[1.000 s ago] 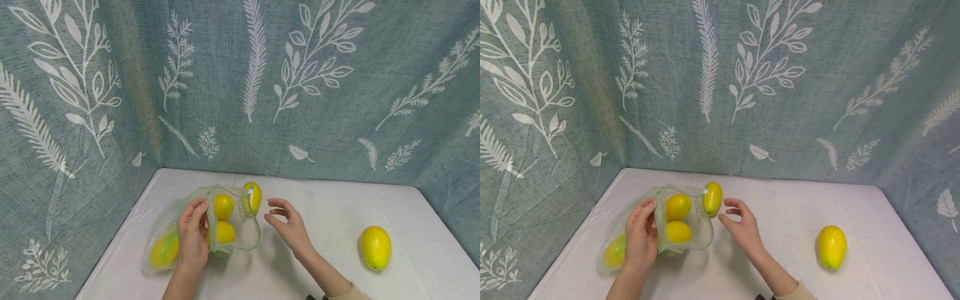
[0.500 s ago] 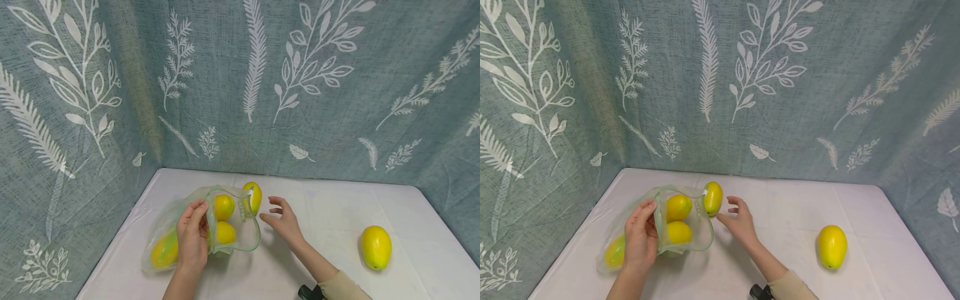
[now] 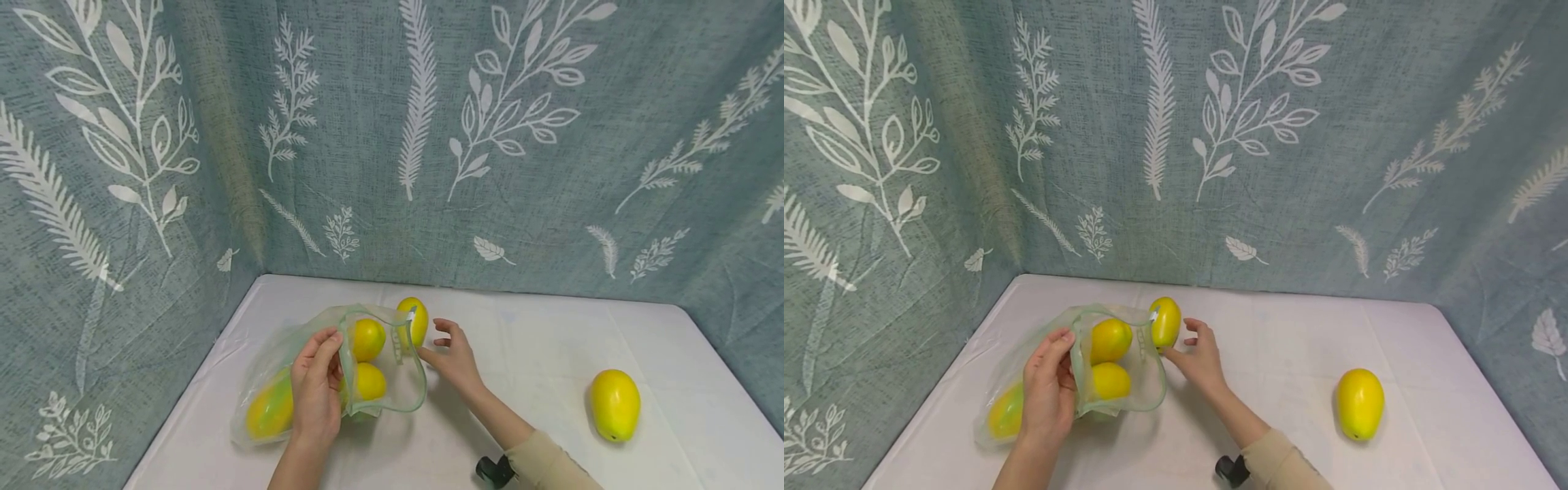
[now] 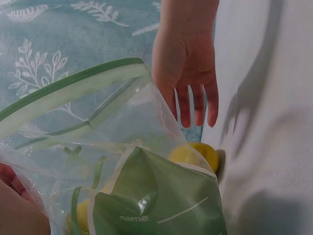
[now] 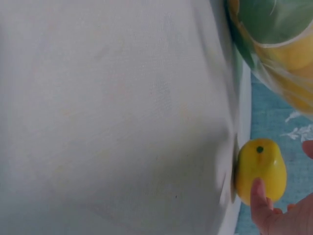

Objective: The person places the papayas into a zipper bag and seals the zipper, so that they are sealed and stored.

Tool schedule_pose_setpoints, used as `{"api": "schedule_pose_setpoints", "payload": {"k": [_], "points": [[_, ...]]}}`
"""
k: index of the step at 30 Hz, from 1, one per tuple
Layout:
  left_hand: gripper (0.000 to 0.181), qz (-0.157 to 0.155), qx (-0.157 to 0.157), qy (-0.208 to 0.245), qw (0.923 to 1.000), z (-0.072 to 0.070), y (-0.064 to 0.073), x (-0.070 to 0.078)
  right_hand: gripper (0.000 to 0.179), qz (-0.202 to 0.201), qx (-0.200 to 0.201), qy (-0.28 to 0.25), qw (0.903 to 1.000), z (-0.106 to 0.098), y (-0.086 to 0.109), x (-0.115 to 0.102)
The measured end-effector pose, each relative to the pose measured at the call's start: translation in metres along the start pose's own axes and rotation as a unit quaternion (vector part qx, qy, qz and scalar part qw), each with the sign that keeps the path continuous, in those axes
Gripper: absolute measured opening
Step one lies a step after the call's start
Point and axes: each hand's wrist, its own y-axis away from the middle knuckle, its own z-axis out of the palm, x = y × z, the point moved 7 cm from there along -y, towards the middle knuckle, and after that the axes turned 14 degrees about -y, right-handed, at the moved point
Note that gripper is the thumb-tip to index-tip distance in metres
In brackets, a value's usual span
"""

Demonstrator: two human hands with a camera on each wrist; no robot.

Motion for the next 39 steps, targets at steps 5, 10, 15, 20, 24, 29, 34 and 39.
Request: {"api": "schedule_pose_setpoints", "payload": {"k": [5, 10, 15, 20, 24, 29, 34, 39], "points": [[0.010, -0.005, 0.002, 0.003, 1.0000, 0.000, -0.001, -0.001, 0.068, -0.005, 0.003, 0.007, 1.0000, 0.004, -0.006, 0.002], [0.010, -0.009, 0.005, 0.013, 0.9999, -0.001, -0.001, -0.003, 0.076, -0.007, 0.008, 0.019, 0.9998, 0.011, -0.013, 0.006], [0.010, -0.013, 0.008, 0.027, 0.9995, -0.003, -0.001, -0.004, 0.083, -0.009, 0.013, 0.039, 0.9991, 0.018, -0.020, 0.011], [0.010, -0.007, 0.006, 0.034, 0.9994, -0.003, -0.001, -0.003, 0.085, -0.022, 0.016, 0.042, 0.9987, 0.024, -0.023, 0.010], [0.010, -0.005, 0.007, 0.033, 0.9994, -0.003, -0.001, -0.002, 0.083, -0.040, 0.020, 0.065, 0.9969, 0.028, -0.025, 0.008], [0.009, -0.004, 0.009, 0.029, 0.9995, -0.004, 0.000, -0.001, 0.082, -0.042, 0.031, 0.096, 0.9940, 0.028, -0.027, 0.007], [0.008, -0.002, 0.007, 0.028, 0.9996, -0.004, 0.000, -0.001, 0.083, -0.027, 0.035, 0.092, 0.9947, 0.027, -0.029, 0.010], [0.008, -0.003, 0.008, 0.031, 0.9995, -0.004, 0.000, 0.000, 0.081, -0.002, 0.032, 0.066, 0.9973, 0.023, -0.030, 0.018]]}}
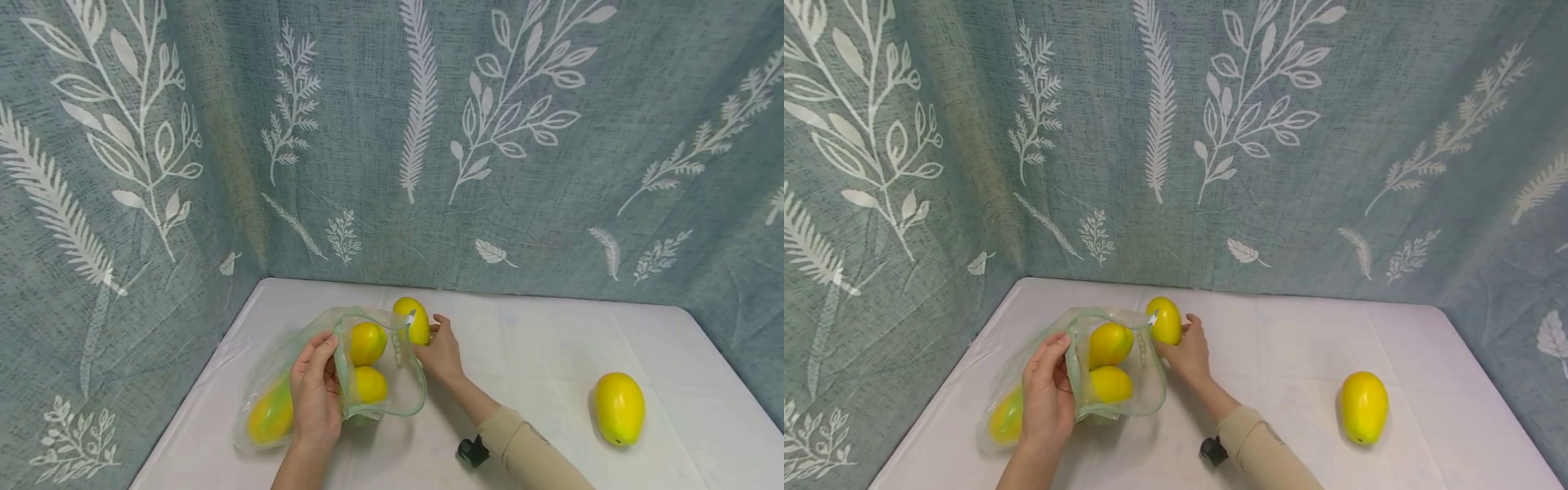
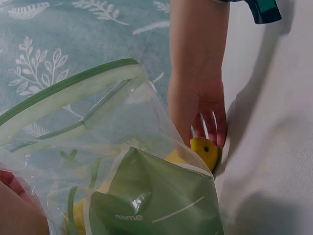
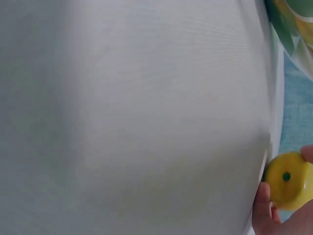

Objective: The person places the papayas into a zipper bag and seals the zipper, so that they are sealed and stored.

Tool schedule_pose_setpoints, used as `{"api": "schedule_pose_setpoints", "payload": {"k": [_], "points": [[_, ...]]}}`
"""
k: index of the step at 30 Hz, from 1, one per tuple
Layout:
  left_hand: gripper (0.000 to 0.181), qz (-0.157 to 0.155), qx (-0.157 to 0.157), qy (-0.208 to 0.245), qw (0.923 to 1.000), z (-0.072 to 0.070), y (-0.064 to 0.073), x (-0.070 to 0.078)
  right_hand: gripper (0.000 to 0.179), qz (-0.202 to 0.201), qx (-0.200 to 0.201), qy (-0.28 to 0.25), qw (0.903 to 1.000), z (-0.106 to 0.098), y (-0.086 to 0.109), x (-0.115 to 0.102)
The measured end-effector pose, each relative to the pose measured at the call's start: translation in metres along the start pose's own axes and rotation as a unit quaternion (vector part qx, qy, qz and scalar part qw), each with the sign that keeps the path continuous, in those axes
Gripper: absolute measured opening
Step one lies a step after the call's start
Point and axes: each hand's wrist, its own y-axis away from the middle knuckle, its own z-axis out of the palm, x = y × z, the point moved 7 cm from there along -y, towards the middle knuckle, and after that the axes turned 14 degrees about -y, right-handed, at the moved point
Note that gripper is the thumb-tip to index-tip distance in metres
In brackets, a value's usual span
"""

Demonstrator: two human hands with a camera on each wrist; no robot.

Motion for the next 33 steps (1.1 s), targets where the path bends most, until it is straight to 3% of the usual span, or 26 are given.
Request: {"api": "schedule_pose_setpoints", "payload": {"k": [4, 14, 33], "points": [[0.008, -0.001, 0.001, 0.006, 1.0000, -0.001, 0.000, 0.000, 0.075, 0.005, -0.008, -0.012, 0.9999, -0.003, 0.001, 0.003], [0.008, 0.000, 0.000, 0.008, 1.0000, -0.001, 0.000, -0.001, 0.072, -0.046, -0.009, -0.004, 0.9989, -0.001, 0.000, 0.001], [0.008, -0.007, 0.010, -0.002, 0.9999, -0.003, -0.001, -0.004, 0.056, -0.042, 0.028, -0.040, 0.9979, -0.010, -0.006, 0.005]]}}
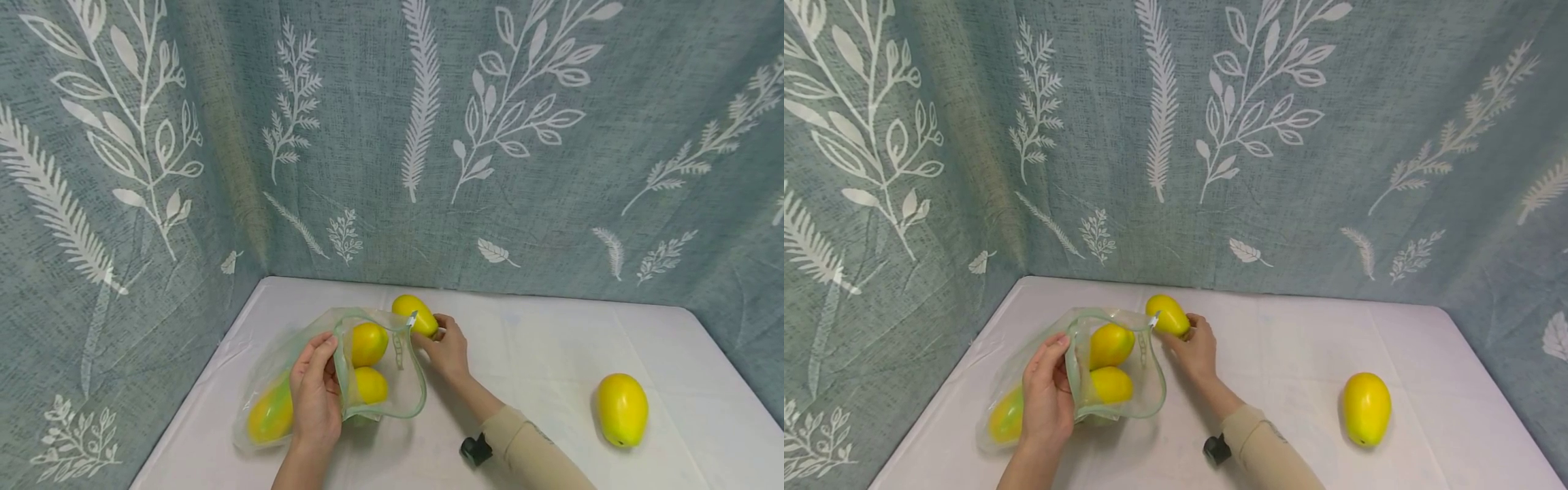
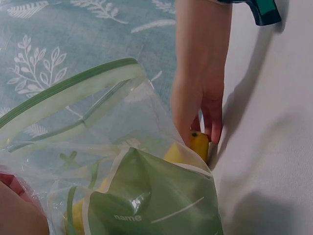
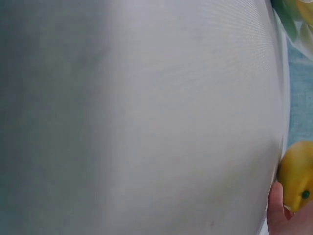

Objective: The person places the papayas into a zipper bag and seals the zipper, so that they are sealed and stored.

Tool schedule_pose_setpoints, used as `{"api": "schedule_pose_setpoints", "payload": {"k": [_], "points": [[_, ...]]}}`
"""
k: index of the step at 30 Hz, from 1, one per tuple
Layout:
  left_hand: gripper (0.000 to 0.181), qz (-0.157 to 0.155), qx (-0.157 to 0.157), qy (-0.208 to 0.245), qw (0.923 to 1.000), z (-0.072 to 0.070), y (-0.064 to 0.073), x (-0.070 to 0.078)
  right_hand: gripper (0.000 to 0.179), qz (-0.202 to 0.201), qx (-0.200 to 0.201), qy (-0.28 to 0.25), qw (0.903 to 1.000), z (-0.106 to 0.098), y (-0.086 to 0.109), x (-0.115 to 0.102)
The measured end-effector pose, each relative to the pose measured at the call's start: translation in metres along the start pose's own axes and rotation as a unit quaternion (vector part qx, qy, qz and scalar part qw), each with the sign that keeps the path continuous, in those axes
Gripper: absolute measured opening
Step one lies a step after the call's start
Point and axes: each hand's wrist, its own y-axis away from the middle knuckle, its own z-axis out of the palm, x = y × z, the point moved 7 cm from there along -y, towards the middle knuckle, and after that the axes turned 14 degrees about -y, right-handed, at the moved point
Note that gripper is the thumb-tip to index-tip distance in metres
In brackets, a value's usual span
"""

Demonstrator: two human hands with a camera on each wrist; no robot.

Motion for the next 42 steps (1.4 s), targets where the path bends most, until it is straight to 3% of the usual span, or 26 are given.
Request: {"api": "schedule_pose_setpoints", "payload": {"k": [29, 42], "points": [[0.009, -0.005, -0.002, -0.008, 1.0000, 0.002, 0.002, -0.003, 0.055, 0.055, 0.005, 0.002, 0.9985, -0.049, 0.025, -0.006], [0.008, -0.006, 0.003, -0.006, 1.0000, 0.004, 0.002, -0.004, 0.052, 0.040, -0.016, -0.003, 0.9991, -0.068, 0.045, -0.027]]}}
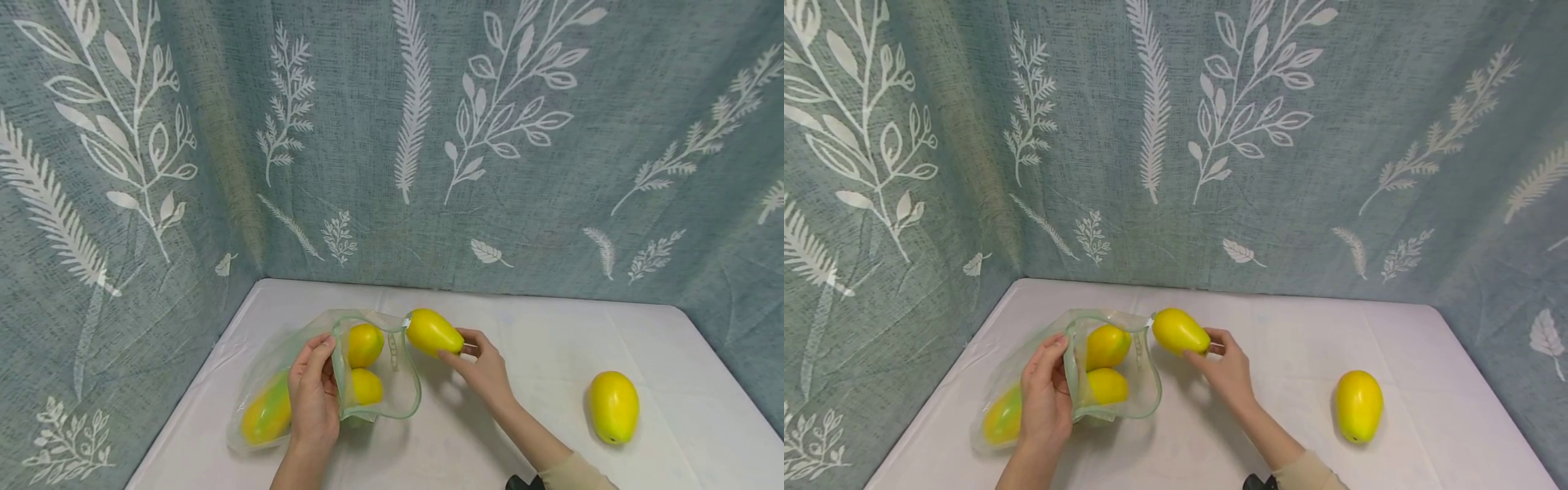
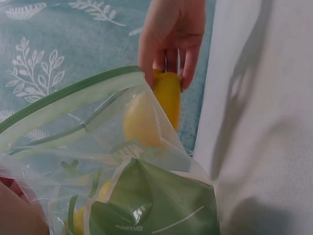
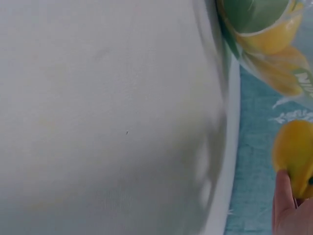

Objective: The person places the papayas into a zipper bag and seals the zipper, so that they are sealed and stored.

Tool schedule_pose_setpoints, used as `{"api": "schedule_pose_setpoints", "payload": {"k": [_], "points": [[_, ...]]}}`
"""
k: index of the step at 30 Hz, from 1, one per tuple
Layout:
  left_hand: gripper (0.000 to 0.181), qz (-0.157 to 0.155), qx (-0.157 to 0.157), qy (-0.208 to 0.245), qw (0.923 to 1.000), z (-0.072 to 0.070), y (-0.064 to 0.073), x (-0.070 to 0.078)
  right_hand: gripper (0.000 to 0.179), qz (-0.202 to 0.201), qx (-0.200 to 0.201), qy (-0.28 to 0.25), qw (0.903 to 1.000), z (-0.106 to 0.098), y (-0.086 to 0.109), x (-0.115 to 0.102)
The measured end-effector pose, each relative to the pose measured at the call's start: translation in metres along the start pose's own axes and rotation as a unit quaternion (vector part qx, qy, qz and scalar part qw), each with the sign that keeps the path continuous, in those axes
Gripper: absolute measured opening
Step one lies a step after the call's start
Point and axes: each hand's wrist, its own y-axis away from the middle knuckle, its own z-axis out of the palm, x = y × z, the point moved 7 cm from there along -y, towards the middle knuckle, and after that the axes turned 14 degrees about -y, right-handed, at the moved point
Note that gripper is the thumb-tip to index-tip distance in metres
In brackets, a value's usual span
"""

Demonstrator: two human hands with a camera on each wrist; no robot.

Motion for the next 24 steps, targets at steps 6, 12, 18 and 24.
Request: {"api": "schedule_pose_setpoints", "payload": {"k": [6, 12, 18, 24], "points": [[0.009, 0.003, -0.003, 0.003, 1.0000, 0.000, 0.000, 0.001, 0.052, -0.012, -0.009, 0.004, 0.9999, -0.005, 0.010, -0.009], [0.008, 0.005, -0.007, 0.003, 1.0000, 0.000, 0.000, 0.001, 0.054, 0.005, -0.011, -0.013, 0.9998, -0.013, 0.016, -0.012], [0.009, 0.004, -0.003, 0.001, 1.0000, 0.000, 0.000, 0.001, 0.055, 0.018, -0.017, -0.031, 0.9992, -0.020, 0.023, -0.018], [0.009, 0.000, 0.008, -0.001, 1.0000, -0.001, 0.000, 0.002, 0.054, 0.026, -0.021, -0.059, 0.9977, -0.025, 0.031, -0.027]]}}
